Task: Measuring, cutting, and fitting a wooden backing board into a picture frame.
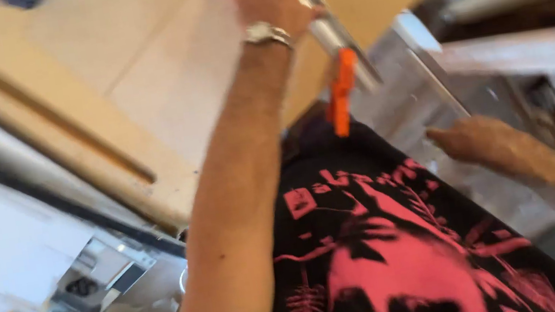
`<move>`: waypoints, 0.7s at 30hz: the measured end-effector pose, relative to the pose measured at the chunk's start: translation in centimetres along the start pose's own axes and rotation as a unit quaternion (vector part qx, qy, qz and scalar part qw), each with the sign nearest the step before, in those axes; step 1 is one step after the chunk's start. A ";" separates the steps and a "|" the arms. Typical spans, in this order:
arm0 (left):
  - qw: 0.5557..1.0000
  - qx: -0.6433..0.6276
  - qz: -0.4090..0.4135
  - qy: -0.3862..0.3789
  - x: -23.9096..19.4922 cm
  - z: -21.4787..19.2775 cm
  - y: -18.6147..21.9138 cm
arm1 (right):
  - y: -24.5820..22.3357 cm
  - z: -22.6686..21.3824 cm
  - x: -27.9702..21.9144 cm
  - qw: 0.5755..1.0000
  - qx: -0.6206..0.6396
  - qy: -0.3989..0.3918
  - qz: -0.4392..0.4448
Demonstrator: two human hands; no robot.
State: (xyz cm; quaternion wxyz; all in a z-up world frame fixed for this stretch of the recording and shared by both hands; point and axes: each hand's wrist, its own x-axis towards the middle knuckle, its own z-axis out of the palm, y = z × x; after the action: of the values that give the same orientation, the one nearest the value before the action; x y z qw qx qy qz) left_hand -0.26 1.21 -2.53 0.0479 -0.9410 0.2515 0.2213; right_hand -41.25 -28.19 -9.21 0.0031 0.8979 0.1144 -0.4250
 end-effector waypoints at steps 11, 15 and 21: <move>0.996 -0.022 -0.010 -0.090 -1.8 -2.9 0.6 | -3.9 -10.1 -9.9 0.883 0.264 -0.106 0.374; 0.998 -0.056 -0.034 -0.024 -0.9 -1.5 1.1 | -0.8 -17.4 -3.9 0.899 0.282 0.215 0.258; 0.960 -0.255 -0.039 0.111 -10.3 1.9 3.6 | 5.8 -29.4 9.6 0.885 0.134 0.445 0.008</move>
State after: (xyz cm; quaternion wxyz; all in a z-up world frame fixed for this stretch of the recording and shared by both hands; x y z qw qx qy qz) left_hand -10.75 3.13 0.34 -0.2135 -0.9496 0.1538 0.1705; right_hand -11.80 -28.88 1.70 -0.1649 0.9855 0.0391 0.0082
